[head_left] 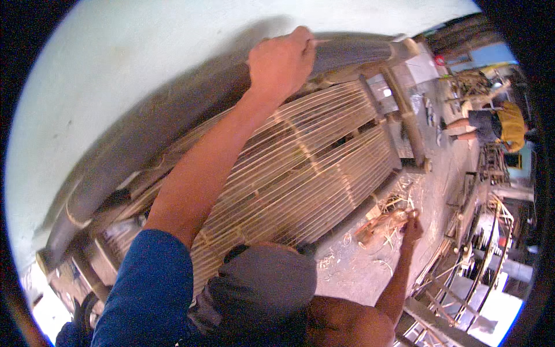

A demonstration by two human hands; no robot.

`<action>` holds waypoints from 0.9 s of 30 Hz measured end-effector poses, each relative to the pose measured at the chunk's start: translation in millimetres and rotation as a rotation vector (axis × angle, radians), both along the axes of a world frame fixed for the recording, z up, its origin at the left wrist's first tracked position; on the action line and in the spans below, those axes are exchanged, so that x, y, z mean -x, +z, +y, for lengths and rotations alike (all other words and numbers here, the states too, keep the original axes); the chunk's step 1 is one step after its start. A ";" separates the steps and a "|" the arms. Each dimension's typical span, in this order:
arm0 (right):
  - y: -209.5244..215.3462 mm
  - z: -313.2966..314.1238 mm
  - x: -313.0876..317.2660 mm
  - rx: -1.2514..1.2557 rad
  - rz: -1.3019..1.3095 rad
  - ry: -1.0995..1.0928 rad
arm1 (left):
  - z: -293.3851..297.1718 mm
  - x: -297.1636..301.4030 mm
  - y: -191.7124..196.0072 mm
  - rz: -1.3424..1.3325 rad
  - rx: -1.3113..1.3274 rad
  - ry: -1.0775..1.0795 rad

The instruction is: The person weaves thin bamboo strips into a bamboo frame using both hands. They interlace the strips through the frame's slats and tie them off to secure the weave. The task is performed while sitting on the frame in a workshop setting.

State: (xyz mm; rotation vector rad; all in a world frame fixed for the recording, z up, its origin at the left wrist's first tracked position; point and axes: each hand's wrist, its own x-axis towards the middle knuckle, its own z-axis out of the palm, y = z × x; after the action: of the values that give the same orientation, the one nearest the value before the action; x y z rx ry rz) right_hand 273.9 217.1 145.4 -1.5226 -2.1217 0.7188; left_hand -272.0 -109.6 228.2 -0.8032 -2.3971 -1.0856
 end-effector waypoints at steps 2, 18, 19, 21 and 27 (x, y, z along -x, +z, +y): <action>43.7 -27.3 50.7 0.038 -0.145 0.137 | -2.3 -1.8 1.2 0.049 -0.052 -0.035; -75.1 -235.9 256.6 -0.055 -0.229 1.327 | -420.1 -147.1 17.1 -0.819 0.417 0.208; -76.3 -234.2 265.7 -0.073 -0.241 1.334 | -462.9 -171.7 30.0 -0.651 0.776 0.399; -78.3 -237.5 289.1 -0.065 -0.307 1.350 | -540.7 -237.3 72.0 -0.928 0.847 0.826; -83.2 -302.8 333.0 -0.005 -0.273 1.561 | -642.1 -430.1 163.4 -0.207 1.302 1.406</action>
State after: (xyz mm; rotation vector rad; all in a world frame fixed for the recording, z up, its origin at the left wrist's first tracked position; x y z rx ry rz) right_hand -59.2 -85.7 62.3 0.4092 -3.2420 0.9003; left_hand 158.1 -751.6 391.5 0.8094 -2.6213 1.0123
